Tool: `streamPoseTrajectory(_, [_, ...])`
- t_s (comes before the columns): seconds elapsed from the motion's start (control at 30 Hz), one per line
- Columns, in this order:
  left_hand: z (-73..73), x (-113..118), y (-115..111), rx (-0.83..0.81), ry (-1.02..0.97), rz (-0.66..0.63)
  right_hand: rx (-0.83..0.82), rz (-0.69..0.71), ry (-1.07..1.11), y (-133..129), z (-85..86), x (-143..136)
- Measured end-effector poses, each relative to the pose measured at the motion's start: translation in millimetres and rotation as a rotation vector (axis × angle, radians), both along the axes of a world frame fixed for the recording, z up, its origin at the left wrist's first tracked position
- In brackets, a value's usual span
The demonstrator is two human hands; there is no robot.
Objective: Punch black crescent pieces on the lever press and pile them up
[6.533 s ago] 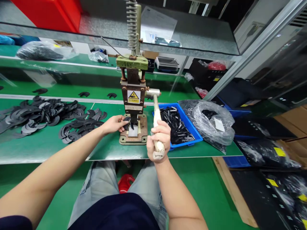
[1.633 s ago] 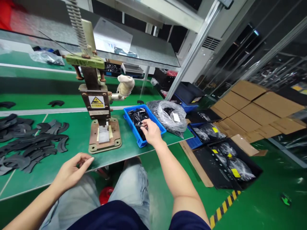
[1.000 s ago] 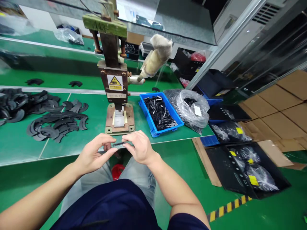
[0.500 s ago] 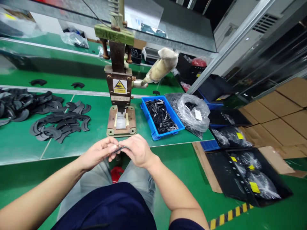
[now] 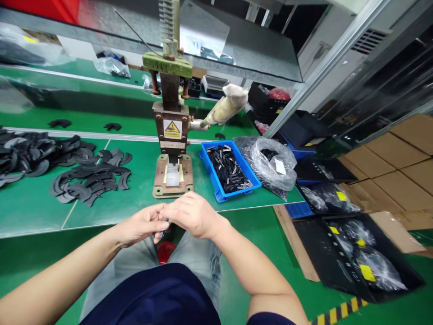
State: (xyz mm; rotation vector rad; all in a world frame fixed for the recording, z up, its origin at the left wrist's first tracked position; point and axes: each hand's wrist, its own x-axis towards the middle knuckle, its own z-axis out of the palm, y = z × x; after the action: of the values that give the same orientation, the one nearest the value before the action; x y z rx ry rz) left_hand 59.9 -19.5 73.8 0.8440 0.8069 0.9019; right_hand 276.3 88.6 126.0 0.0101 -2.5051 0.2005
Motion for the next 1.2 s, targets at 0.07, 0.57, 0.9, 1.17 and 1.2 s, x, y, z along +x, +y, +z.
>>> streamPoseTrajectory(0.07, [-3.2,-8,11,0.102,0.147,0.134,-0.042,-0.124,0.062,11,10.6,7])
streamPoseTrajectory(0.57, [-18.4,-80,143,0.787,1.364,0.343,-0.429,-0.112,0.569,105,162.7,-25])
streamPoseTrajectory(0.9, [-8.2,-78,154,0.856,1.275,0.185,-0.299,-0.301,0.616,49,103.7,-17])
streamPoseTrajectory(1.17, [-14.4,-75,140,0.715,1.2,0.318,-0.183,-0.36,0.687,38,22.7,-10])
streamPoseTrajectory(1.2, [-15.6,-78,136,0.683,1.201,0.338,-0.181,-0.357,0.682,39,21.5,-9])
